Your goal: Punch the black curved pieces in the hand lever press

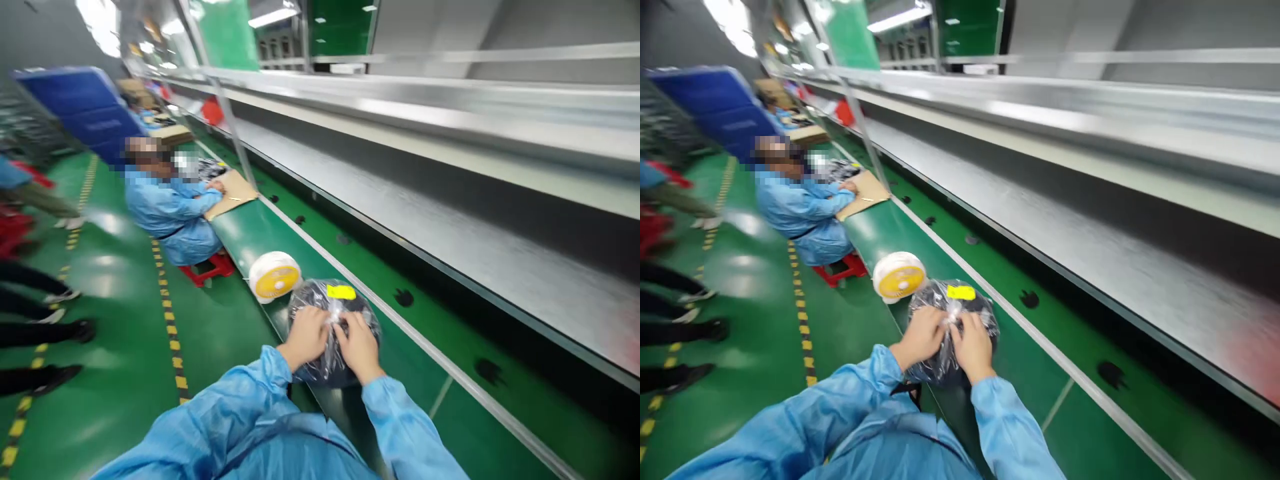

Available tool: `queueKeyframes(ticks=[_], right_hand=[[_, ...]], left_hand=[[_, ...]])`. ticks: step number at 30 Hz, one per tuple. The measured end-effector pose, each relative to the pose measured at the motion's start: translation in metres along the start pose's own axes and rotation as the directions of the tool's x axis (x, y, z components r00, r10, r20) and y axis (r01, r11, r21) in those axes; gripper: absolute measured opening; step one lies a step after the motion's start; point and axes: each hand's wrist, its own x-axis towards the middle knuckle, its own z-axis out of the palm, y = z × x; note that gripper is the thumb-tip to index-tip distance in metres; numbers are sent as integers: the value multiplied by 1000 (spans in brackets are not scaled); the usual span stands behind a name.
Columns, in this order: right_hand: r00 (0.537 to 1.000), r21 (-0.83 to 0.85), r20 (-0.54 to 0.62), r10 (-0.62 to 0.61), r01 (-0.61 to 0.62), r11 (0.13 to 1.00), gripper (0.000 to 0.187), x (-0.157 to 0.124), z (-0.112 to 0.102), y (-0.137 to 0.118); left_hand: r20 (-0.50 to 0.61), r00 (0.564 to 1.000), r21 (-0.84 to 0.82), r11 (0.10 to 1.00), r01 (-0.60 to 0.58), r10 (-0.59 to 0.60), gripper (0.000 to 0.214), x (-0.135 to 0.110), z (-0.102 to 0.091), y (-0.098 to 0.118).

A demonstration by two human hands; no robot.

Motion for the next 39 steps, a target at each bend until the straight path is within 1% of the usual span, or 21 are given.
queueKeyframes(ticks=[2,4,7,10,13,14,16,18,20,23,25,27,30,33,34,36,37,38,39], right_hand=[[1000,-35,-1,22,-22,999,28,-3,-1,10],[999,-73,10,45,-44,996,29,-4,1,17],[995,-137,44,90,-83,987,30,-3,4,20],[977,-168,116,181,-160,973,40,-3,3,19],[945,-86,185,270,-258,962,52,-3,-7,18],[943,-53,178,283,-278,959,55,-3,-11,16],[950,-19,124,287,-287,958,59,-2,-20,10],[954,-28,73,289,-288,957,62,0,-28,1],[954,-51,48,297,-294,954,64,3,-36,-8],[943,-45,37,331,-329,943,69,9,-45,-17],[929,17,52,365,-367,930,72,13,-50,-18],[916,123,103,389,-400,908,72,14,-53,-13],[898,309,157,412,-441,843,69,12,-55,-1],[882,428,146,448,-465,775,72,9,-56,4],[893,429,131,431,-443,787,72,7,-57,1],[933,375,82,351,-355,856,71,0,-59,-10],[965,292,56,257,-262,920,70,-5,-59,-16],[971,263,49,236,-240,934,71,-9,-59,-21],[968,249,49,247,-251,935,69,-13,-58,-24]], left_hand=[[18,999,-35,999,-34,34,23,-2,6,7],[20,998,-73,996,-56,58,22,-1,12,8],[41,994,-103,990,-96,101,23,1,16,3],[85,983,-136,980,-147,160,25,8,14,-2],[94,977,-207,963,-171,194,31,17,10,-3],[95,974,-233,956,-180,206,31,20,9,-3],[118,964,-272,941,-200,239,28,28,8,-2],[169,947,-300,929,-215,274,26,35,9,0],[225,931,-324,923,-208,289,27,42,13,1],[273,915,-360,913,-190,298,29,49,20,1],[277,907,-373,906,-202,317,30,50,23,0],[269,910,-372,905,-205,316,33,51,24,-2],[267,923,-371,914,-166,277,36,52,25,-4],[299,923,-394,912,-111,241,37,53,26,-5],[316,922,-412,908,-77,222,38,52,26,-5],[341,924,-464,886,5,174,37,45,22,-4],[343,928,-494,868,46,145,35,41,20,-5],[333,935,-525,847,77,122,33,36,17,-5],[295,950,-562,823,83,105,31,31,16,-6]])
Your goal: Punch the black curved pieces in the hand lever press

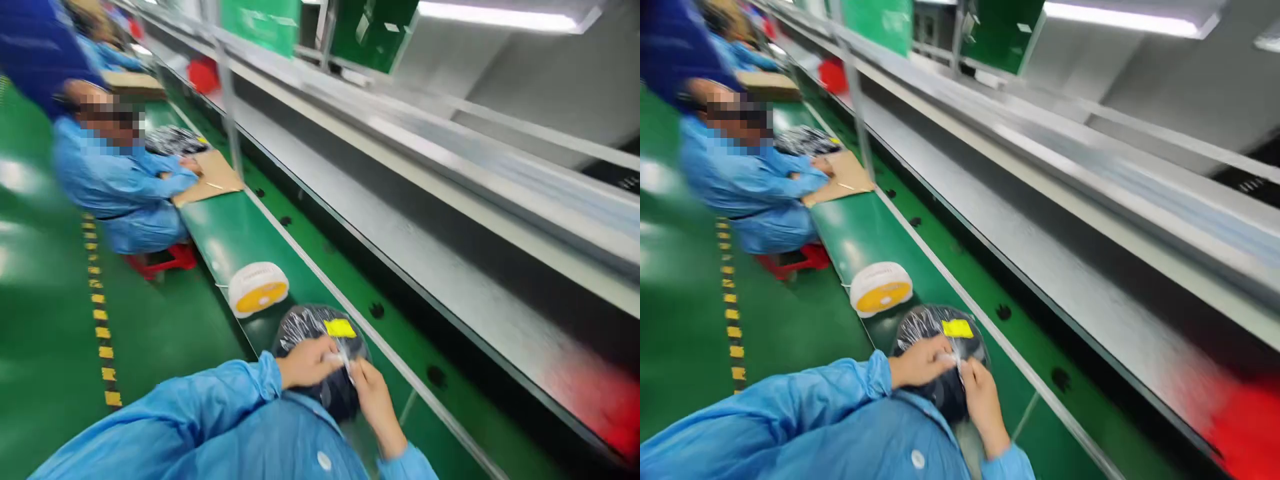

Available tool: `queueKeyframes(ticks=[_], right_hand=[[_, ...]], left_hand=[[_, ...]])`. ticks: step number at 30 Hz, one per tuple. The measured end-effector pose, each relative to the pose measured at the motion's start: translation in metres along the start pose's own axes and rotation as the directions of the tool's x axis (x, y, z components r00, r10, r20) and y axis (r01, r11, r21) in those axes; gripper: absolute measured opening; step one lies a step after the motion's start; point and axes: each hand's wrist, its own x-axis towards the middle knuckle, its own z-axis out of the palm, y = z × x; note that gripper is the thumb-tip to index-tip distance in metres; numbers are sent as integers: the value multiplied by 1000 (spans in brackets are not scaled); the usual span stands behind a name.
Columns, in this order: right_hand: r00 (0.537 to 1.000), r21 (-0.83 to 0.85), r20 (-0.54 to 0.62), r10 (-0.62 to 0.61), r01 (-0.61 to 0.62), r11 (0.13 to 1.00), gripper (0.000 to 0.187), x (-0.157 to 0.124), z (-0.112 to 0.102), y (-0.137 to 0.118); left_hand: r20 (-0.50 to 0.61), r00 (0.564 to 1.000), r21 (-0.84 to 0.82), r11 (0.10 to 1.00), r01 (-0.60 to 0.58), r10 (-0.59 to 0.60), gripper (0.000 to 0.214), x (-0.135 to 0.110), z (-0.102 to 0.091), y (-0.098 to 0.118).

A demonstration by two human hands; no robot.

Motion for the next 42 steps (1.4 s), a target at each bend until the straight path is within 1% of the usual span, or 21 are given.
queueKeyframes(ticks=[1,2,5,7,9,11,14,16,19,22,25,27,29,31,33,34,36,39,42], right_hand=[[1000,-15,-7,11,-11,1000,65,-3,1,1],[1000,-31,-16,20,-21,999,59,-5,2,3],[994,-76,-100,36,-44,996,33,-9,4,12],[991,-101,-130,17,-30,994,27,-9,5,12],[994,-134,-108,-27,12,991,25,-8,7,9],[996,-188,-53,-73,62,980,19,-5,7,5],[993,-303,32,-111,116,946,13,-1,6,2],[989,-377,79,-124,144,915,10,2,6,2],[979,-452,138,-148,195,870,8,7,8,4],[975,-504,145,-169,220,835,8,14,12,9],[974,-541,120,-190,225,811,6,23,16,17],[973,-557,113,-201,230,798,5,29,18,22],[971,-568,120,-207,238,788,6,35,20,27],[969,-577,136,-205,246,779,7,39,21,31],[967,-584,161,-198,255,771,8,42,21,33],[965,-586,175,-193,260,767,9,43,21,34],[962,-592,205,-181,270,760,10,43,21,34],[958,-604,240,-157,274,749,11,43,18,33],[959,-621,257,-122,261,739,10,44,14,32]], left_hand=[[-27,1000,-39,999,-12,10,30,-3,-1,-1],[-27,1000,-74,997,-16,14,29,-5,-1,-3],[-47,999,-123,992,-1,-5,28,-5,-1,-8],[-48,999,-112,994,6,-11,28,-7,0,-9],[-48,999,-78,997,-2,-2,27,-9,0,-7],[-56,998,-45,999,-23,20,26,-11,-1,-4],[-61,997,-23,998,-57,55,26,-11,-3,-1],[-34,998,-13,998,-61,61,26,-9,-5,2],[35,999,16,999,-33,33,26,-5,-8,4],[78,996,45,998,34,-38,25,3,-11,6],[93,987,48,991,128,-132,24,12,-14,8],[95,981,39,986,164,-167,24,16,-15,10],[74,980,22,982,186,-187,22,19,-15,11],[24,984,-12,985,174,-174,19,21,-15,11],[-23,995,-40,994,98,-99,13,24,-14,10],[-26,998,-40,998,53,-54,11,26,-15,9],[18,1000,-3,1000,9,-9,10,30,-17,9],[106,993,119,992,34,-47,14,35,-23,13],[150,988,231,973,-6,-29,13,41,-28,19]])
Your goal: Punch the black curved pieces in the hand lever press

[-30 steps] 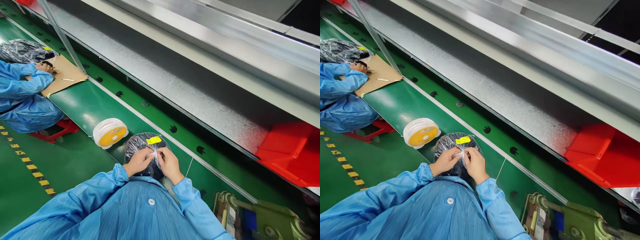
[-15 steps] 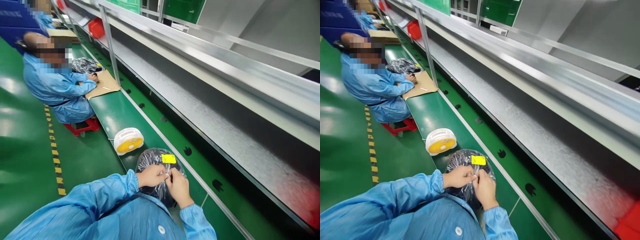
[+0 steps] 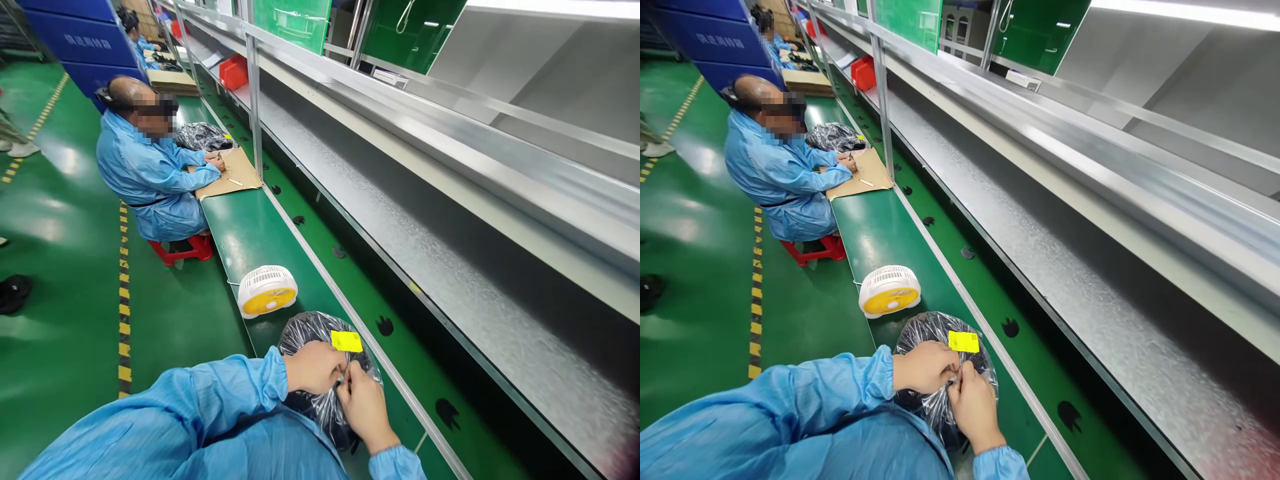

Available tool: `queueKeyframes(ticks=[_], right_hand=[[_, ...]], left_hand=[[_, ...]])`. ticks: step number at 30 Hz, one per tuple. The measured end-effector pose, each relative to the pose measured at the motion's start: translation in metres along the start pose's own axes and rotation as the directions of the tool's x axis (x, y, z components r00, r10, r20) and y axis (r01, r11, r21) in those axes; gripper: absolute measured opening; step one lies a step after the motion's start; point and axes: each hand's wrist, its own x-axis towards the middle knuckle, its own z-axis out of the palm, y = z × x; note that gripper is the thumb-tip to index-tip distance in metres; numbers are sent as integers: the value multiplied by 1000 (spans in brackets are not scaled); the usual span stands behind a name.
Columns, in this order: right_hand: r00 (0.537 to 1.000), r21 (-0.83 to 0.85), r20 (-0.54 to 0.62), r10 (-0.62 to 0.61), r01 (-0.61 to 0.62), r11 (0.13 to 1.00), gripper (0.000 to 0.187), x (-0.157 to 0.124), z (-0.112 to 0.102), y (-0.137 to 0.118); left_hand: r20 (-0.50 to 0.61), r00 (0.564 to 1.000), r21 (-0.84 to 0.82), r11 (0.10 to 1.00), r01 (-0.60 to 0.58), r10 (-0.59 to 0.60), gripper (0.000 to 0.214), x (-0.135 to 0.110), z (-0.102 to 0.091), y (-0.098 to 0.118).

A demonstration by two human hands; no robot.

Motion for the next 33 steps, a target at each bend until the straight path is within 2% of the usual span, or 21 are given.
queueKeyframes(ticks=[2,5,8,14,19,25,33], right_hand=[[1000,-10,21,12,-12,1000,9,1,-2,2],[999,-16,42,22,-21,1000,10,2,-4,3],[998,-2,53,14,-14,1000,12,3,-3,4],[996,69,34,-87,85,994,18,-1,7,13],[977,121,-38,-209,212,970,16,-7,14,25],[965,127,-137,-225,243,962,9,-12,12,20],[988,-48,40,-146,148,988,26,-9,-7,-3]], left_hand=[[30,1000,15,1000,0,0,20,5,-4,3],[102,992,35,997,73,-76,33,11,-8,7],[171,977,122,987,105,-125,35,14,-10,13],[126,989,281,959,35,-73,35,7,3,19],[117,990,193,980,58,-82,38,2,12,13],[218,967,71,990,120,-133,44,2,0,6],[284,927,131,968,216,-245,46,-2,-8,21]])
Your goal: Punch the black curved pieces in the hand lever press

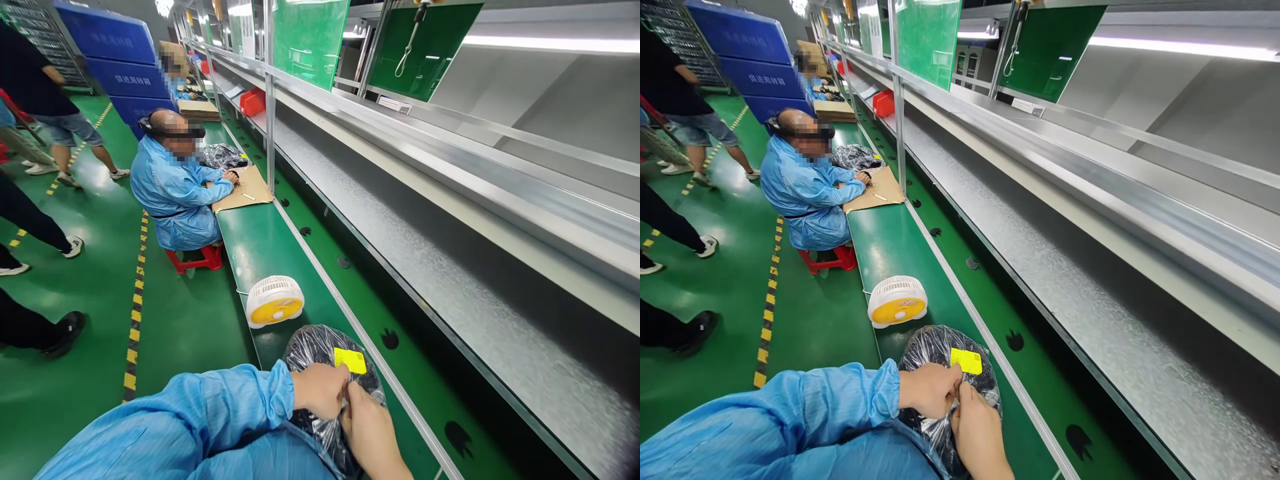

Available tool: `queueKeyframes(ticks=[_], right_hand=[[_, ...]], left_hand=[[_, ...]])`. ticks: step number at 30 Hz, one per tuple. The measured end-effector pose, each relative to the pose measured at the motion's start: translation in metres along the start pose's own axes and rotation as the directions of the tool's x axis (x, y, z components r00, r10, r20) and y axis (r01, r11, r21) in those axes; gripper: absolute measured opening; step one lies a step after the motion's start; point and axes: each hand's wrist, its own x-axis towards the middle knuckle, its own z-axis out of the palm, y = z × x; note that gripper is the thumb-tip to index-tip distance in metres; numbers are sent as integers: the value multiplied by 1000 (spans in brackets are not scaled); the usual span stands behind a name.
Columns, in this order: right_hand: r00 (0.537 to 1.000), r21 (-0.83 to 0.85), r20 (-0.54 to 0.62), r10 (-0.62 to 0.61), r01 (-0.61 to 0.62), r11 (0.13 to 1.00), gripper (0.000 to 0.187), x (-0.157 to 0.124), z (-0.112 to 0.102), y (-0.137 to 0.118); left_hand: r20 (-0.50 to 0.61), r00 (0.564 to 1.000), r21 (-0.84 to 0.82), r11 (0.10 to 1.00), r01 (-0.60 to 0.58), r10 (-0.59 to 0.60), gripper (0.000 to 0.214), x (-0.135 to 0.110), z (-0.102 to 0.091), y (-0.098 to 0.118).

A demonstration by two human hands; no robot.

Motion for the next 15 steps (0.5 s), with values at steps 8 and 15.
queueKeyframes(ticks=[8,15], right_hand=[[992,-64,73,99,-94,993,8,8,-8,3],[989,4,90,120,-120,993,6,3,-5,14]], left_hand=[[-96,995,-126,992,-24,12,38,7,-1,-5],[-71,995,-273,957,-93,77,35,18,2,-17]])
